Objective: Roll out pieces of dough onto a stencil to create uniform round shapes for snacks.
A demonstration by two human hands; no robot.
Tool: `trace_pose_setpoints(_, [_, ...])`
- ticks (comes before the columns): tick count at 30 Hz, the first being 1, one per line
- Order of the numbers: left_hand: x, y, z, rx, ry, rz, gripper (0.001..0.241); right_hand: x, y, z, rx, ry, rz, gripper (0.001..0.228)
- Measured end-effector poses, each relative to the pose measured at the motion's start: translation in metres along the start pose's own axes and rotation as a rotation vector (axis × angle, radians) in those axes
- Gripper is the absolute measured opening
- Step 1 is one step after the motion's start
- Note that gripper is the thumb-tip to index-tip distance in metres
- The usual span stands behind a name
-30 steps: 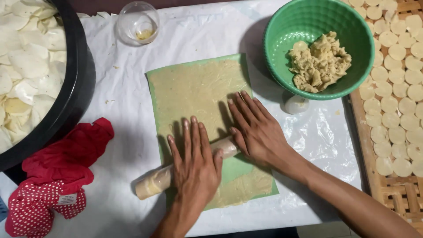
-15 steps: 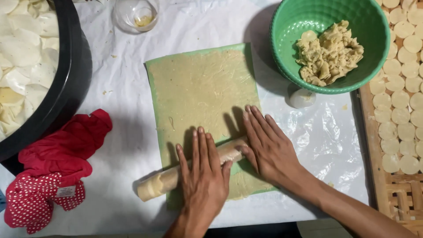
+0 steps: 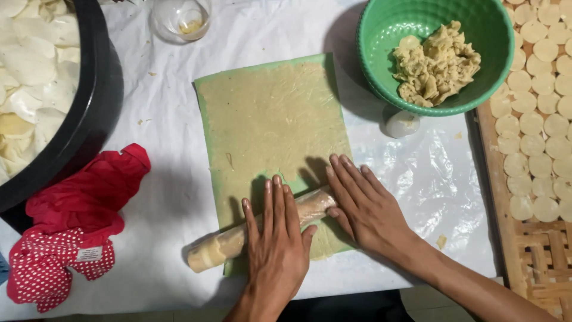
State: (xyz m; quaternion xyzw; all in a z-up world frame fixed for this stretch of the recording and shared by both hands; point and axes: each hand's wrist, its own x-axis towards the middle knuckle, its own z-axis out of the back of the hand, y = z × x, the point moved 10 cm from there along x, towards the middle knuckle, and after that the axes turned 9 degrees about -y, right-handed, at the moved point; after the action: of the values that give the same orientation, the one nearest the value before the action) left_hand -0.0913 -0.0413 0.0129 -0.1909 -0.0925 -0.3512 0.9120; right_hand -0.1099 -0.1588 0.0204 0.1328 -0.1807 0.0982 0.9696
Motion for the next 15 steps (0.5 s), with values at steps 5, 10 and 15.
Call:
trace_pose_setpoints(5, [0.03, 0.03, -0.017, 0.053, 0.026, -0.009, 0.081, 0.017, -0.018, -0.003, 0.103, 0.047, 0.042, 0.063])
trace_pose_setpoints(10, [0.097, 0.076, 0.013, 0.126, -0.199, 0.13, 0.073, 0.076, -0.065, 0.046, 0.257, -0.19, 0.011, 0.046])
trace_pose_setpoints(15, [0.111, 0.11, 0.018, 0.197, -0.373, 0.349, 0.072, 0.066, -0.228, 0.059, -0.377, -0.333, -0.218, 0.033])
